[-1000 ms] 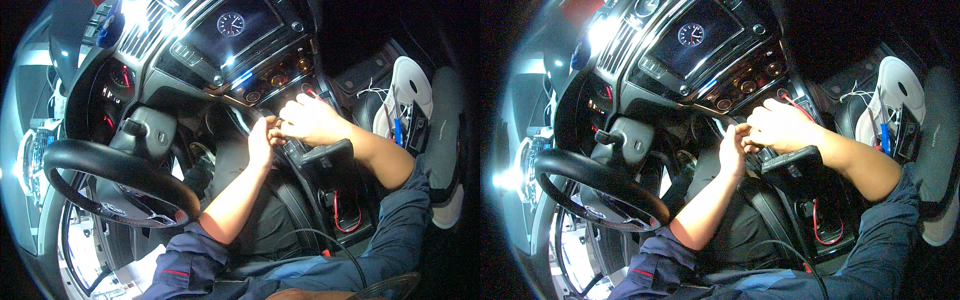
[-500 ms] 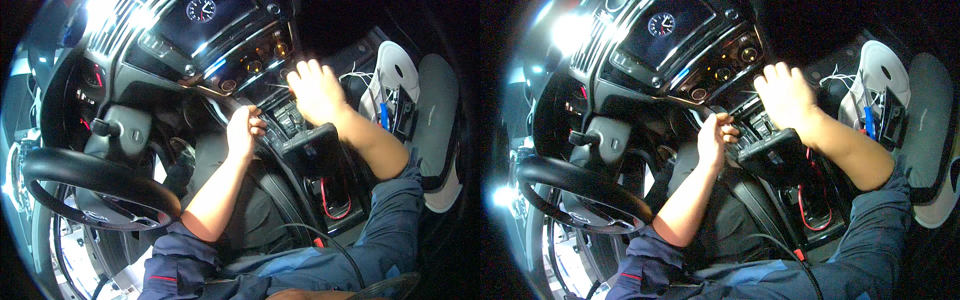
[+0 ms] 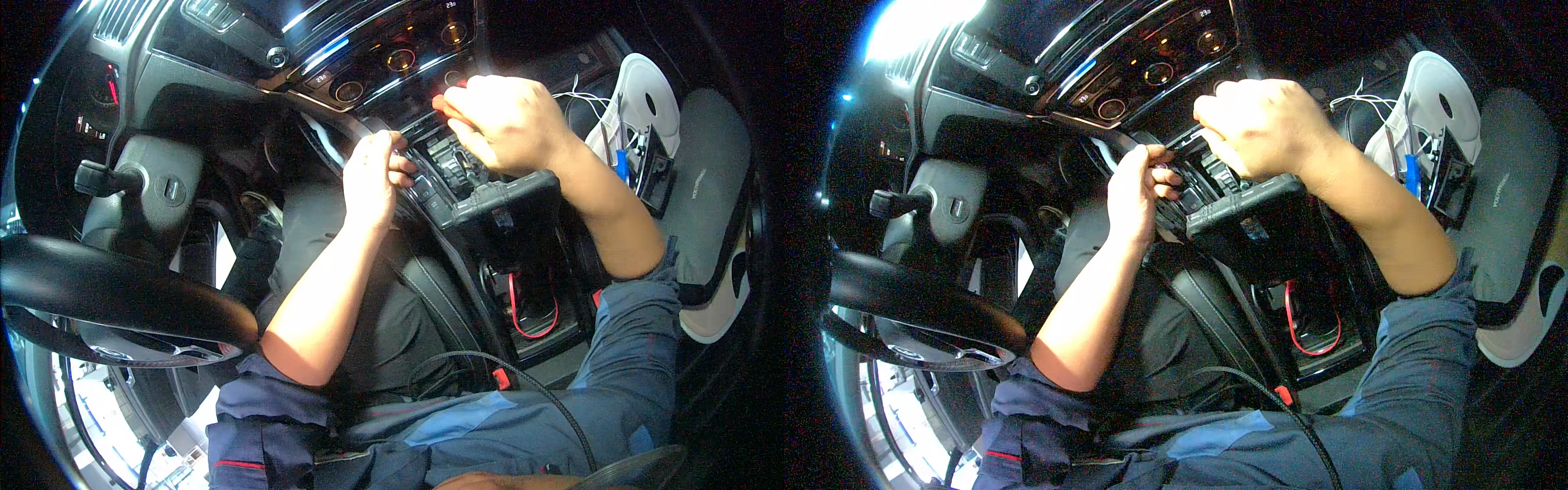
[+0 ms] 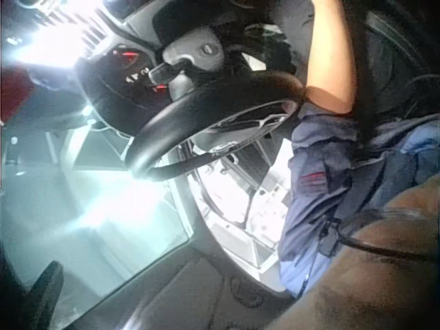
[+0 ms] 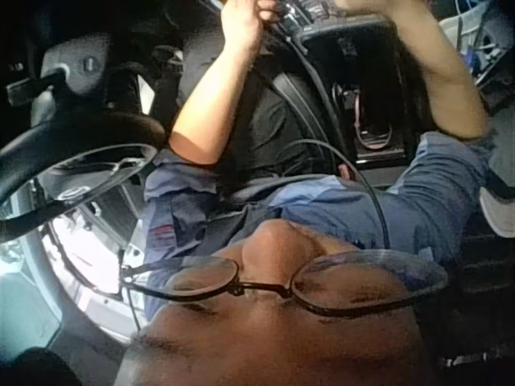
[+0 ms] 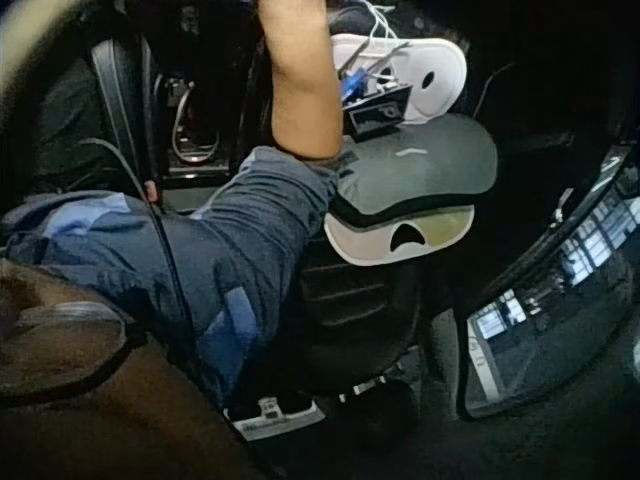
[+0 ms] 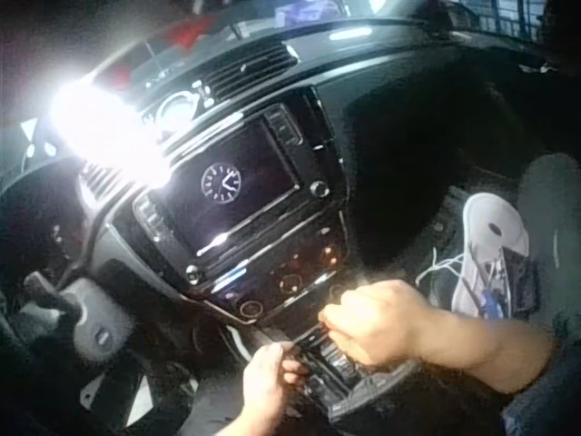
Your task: The person sits in the driver seat and works on the car's center console, connecting red and black wires to the stereo unit and using a blue pry tool to remove and reposition interior trim panels. The person handles the stereo unit, wiring harness, and trim pieces throughout the clip.
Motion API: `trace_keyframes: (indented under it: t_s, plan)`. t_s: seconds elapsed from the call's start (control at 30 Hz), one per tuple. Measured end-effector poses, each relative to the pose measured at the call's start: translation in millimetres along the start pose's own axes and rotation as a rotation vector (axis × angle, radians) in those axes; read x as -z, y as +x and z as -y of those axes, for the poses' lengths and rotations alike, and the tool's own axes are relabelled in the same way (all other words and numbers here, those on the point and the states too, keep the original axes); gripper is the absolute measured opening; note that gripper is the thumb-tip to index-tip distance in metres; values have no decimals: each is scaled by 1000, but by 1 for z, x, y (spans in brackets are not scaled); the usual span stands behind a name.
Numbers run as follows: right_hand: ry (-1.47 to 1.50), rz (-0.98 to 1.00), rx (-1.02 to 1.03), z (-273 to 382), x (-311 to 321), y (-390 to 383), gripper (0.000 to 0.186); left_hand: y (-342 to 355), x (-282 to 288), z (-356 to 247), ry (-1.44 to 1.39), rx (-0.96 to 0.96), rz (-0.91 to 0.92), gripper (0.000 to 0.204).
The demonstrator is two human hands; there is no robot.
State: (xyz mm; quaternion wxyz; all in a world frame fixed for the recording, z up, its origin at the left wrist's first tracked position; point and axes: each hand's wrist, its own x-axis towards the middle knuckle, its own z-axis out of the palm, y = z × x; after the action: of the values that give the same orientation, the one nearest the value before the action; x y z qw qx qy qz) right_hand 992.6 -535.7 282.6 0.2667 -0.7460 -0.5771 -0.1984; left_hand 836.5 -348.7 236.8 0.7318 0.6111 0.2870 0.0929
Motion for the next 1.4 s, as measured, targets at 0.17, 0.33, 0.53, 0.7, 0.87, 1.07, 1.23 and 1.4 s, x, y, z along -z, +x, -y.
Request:
trace_keyframes:
  t_s: [0.17,0.33,0.53,0.7,0.87,1.07,1.23,1.4]
  plan:
    - [29,-10,-13,2,-11,-1,12,-1,-1,-2,72,-9,8,45]
    - [40,28,-54,2,-16,-1,12,-1,-2,-3,91,-3,2,44]
    - [35,49,-113,5,-16,-1,11,-2,-3,-4,71,11,-8,43]
    - [47,34,-110,5,-14,-1,12,-2,-3,-4,90,7,-5,42]
    - [51,37,-124,5,-15,-2,13,-1,-3,-3,53,0,2,40]
    - [49,45,-125,6,-15,-2,14,-1,-3,-3,10,-1,-4,40]
    - [57,16,-120,5,-16,-3,14,-2,-3,-2,11,-13,-5,40]
    - [38,11,-22,6,-21,-1,16,-1,-2,0,50,-19,6,42]
